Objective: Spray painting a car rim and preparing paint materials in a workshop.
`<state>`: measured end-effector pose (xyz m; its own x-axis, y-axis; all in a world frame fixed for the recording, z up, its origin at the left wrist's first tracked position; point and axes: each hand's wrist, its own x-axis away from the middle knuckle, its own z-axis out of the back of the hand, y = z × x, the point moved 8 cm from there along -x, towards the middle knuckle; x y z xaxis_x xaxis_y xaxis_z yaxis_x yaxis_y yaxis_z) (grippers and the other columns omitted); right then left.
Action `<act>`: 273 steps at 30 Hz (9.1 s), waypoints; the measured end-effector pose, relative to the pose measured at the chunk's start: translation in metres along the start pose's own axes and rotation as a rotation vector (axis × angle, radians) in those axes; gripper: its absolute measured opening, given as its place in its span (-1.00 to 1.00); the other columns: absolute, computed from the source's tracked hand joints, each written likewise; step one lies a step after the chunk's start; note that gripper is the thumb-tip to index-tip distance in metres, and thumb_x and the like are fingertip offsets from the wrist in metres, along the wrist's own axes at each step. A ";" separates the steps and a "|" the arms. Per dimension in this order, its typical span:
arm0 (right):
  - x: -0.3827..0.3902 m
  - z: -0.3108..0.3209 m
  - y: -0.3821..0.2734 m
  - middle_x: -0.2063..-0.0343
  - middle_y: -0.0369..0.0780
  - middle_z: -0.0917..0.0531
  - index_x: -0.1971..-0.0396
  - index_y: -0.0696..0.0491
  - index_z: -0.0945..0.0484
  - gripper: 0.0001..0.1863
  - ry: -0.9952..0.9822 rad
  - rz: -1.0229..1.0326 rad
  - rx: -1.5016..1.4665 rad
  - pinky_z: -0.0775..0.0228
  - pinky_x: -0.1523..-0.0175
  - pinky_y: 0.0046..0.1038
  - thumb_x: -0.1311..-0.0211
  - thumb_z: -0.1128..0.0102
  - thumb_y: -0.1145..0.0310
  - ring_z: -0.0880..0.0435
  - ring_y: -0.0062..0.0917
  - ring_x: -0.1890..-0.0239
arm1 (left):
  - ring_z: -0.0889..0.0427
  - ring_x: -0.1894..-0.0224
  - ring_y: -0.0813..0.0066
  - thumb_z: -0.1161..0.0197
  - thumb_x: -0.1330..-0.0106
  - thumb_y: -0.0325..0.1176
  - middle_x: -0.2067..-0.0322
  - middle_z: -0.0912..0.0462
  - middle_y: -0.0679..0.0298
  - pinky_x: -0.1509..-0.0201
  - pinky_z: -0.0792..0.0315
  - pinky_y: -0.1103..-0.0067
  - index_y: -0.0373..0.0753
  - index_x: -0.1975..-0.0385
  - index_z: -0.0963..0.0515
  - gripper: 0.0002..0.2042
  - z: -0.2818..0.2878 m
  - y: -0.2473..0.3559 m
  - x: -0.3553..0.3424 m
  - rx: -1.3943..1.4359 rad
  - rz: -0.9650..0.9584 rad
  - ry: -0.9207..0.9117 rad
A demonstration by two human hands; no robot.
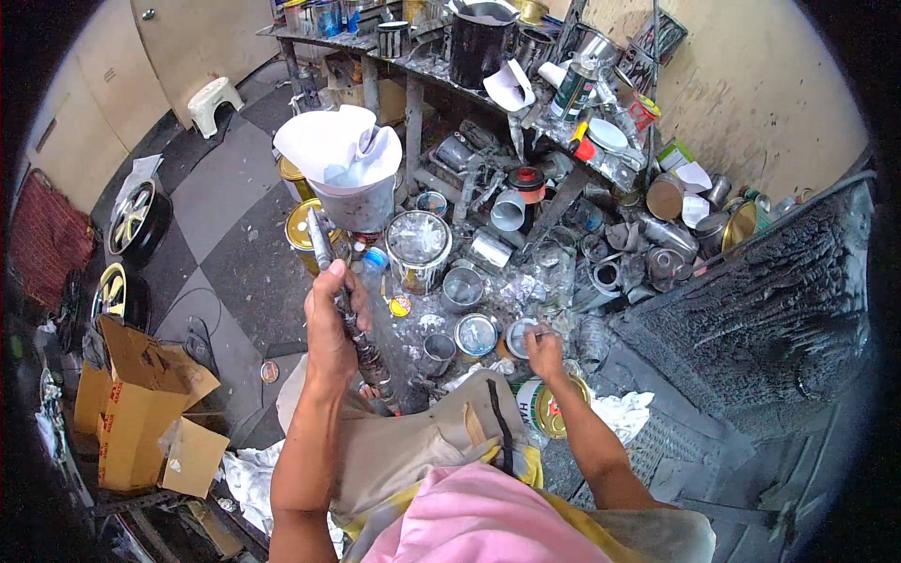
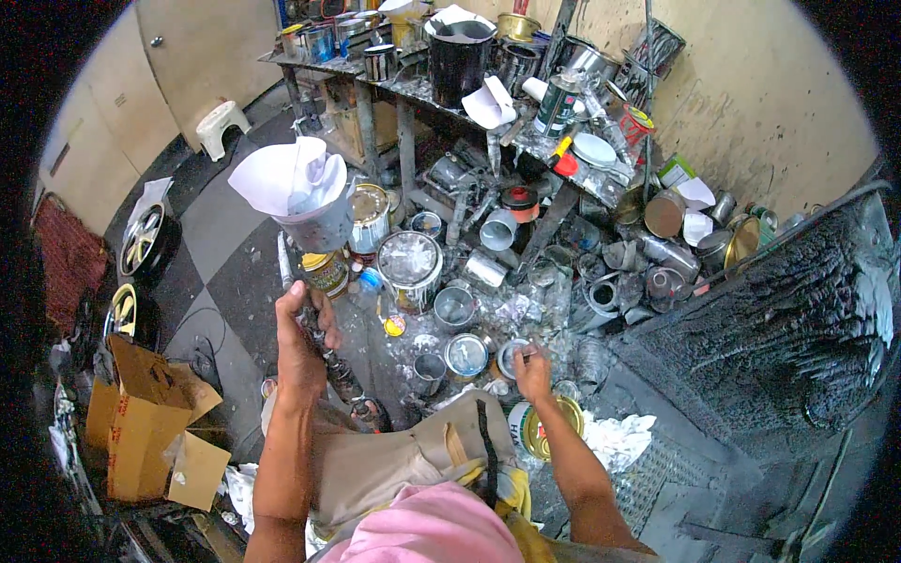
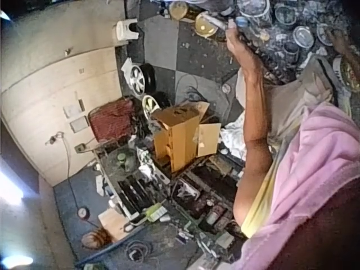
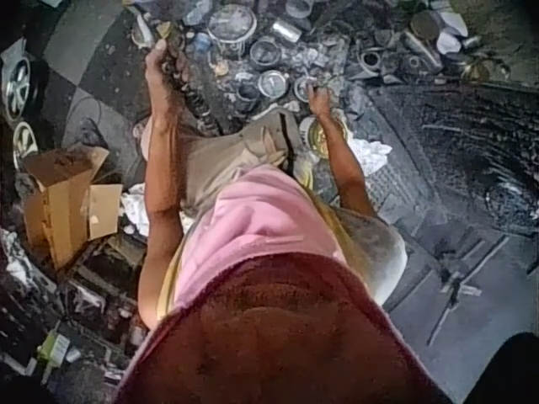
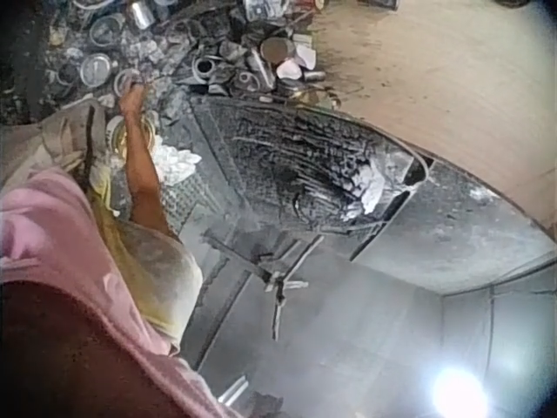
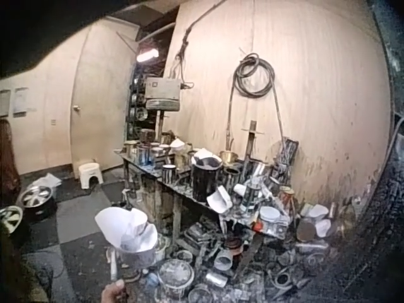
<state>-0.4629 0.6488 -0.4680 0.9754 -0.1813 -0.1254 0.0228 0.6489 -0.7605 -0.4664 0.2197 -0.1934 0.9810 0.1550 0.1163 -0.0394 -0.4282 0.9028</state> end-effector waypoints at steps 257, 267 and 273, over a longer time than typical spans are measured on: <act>-0.101 0.150 -0.392 -0.05 0.07 -0.46 -0.33 0.01 -0.44 0.07 -0.189 0.665 0.502 -0.43 -0.23 -0.12 0.39 -0.66 0.14 -0.55 0.04 -0.10 | -0.35 0.51 0.57 -0.22 -0.27 0.01 0.55 -0.43 0.38 0.40 -0.18 0.58 -0.19 0.28 -0.56 -0.65 -0.037 -0.150 -0.004 -0.274 0.462 -0.252; -0.099 0.116 -0.163 0.06 -0.03 -0.55 -0.29 0.02 -0.49 0.06 -0.169 0.342 0.318 -0.42 -0.22 -0.22 0.36 -0.73 0.03 -0.55 -0.18 -0.04 | -0.37 0.46 0.55 -0.24 -0.22 0.02 0.48 -0.45 0.35 0.38 -0.21 0.56 -0.19 0.30 -0.55 -0.64 -0.041 -0.156 -0.008 -0.263 0.449 -0.293; -0.038 0.038 -0.093 -0.14 0.08 -0.40 -0.37 -0.13 -0.40 0.11 -0.220 0.182 0.315 -0.42 -0.28 -0.05 0.39 -0.73 0.16 -0.53 0.00 -0.12 | -0.36 0.42 0.56 -0.23 -0.25 -0.01 0.44 -0.46 0.35 0.36 -0.21 0.56 -0.22 0.25 -0.58 -0.64 -0.037 -0.149 0.000 -0.301 0.460 -0.260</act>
<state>-0.4939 0.6229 -0.3681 0.9925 0.0974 -0.0746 -0.1217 0.8559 -0.5025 -0.4674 0.3167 -0.3128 0.8632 -0.2248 0.4520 -0.4853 -0.1229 0.8657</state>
